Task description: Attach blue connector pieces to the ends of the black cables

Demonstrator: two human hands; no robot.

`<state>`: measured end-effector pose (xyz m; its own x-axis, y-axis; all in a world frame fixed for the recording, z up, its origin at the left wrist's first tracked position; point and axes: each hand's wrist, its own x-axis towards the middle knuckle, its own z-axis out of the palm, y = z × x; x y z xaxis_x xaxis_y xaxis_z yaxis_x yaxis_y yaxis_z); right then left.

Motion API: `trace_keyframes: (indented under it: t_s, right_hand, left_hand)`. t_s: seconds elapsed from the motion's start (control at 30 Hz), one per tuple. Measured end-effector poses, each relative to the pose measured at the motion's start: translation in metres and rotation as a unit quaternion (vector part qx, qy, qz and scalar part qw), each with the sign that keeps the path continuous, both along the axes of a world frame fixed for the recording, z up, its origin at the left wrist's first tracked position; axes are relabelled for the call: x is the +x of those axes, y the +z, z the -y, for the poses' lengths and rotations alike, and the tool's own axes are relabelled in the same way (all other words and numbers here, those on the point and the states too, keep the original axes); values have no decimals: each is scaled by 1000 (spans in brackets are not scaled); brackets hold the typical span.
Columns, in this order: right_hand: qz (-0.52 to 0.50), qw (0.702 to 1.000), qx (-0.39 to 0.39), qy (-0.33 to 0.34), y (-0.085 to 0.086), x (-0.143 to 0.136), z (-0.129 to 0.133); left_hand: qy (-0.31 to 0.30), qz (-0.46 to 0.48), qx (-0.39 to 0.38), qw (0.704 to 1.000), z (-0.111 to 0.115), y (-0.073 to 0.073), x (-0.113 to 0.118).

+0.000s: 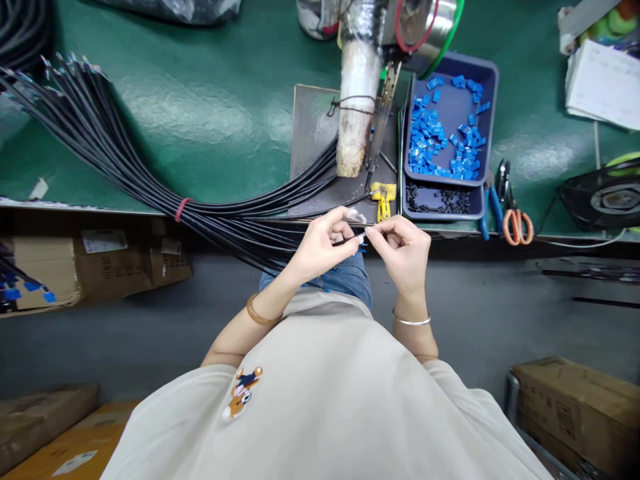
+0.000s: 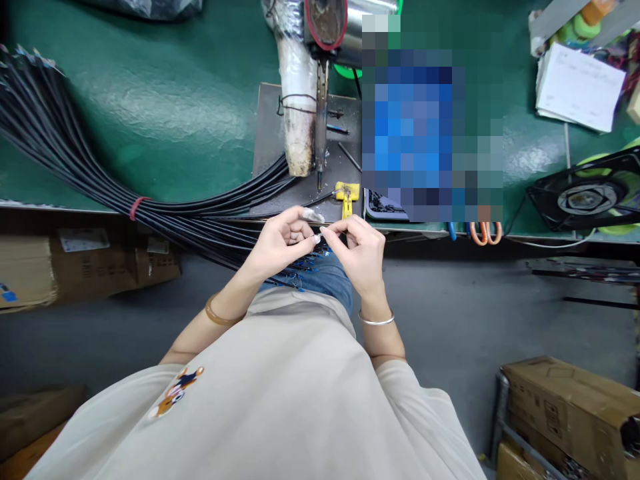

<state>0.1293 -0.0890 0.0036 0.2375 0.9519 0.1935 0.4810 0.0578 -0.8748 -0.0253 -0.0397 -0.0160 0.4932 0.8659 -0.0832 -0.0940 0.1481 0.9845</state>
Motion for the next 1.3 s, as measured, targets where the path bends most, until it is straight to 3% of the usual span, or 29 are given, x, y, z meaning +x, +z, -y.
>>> trace_keyframes:
  t_s: [0.27, 0.37, 0.6, 0.73, 0.9, 1.03, 1.13, 1.2, 1.27, 1.3]
  right_hand:
    - [-143, 985, -92, 31, -2, 12, 1]
    - [-130, 984, -109, 56, 0, 10, 1]
    - [-28, 997, -55, 47, 10, 9, 3]
    - [3, 994, -72, 85, 13, 14, 2]
    - [-37, 987, -103, 115, 13, 19, 0]
    - [-79, 993, -62, 67, 16, 22, 1]
    - [-80, 995, 60, -11, 28, 27, 6]
    - [-79, 991, 105, -36, 40, 33, 11]
    - [-59, 997, 51, -14, 53, 42, 18]
    - [-39, 999, -8, 10, 58, 48, 20]
  left_hand:
    - [-33, 39, -62, 997, 0, 7, -9]
    - [-37, 30, -54, 997, 1, 8, -10]
    - [-19, 18, -5, 1000, 4, 8, -9]
    - [-28, -2, 20, 999, 5, 9, -10]
    - [-66, -20, 32, 997, 4, 10, -15]
    - [-63, -35, 64, 995, 7, 16, -16]
    - [-45, -109, 210, 970, 14, 32, -16]
    - [-66, -183, 330, 924, 17, 45, -17]
    - [-158, -218, 376, 887, 14, 51, -20]
    - [-236, -189, 367, 880, 9, 49, -23]
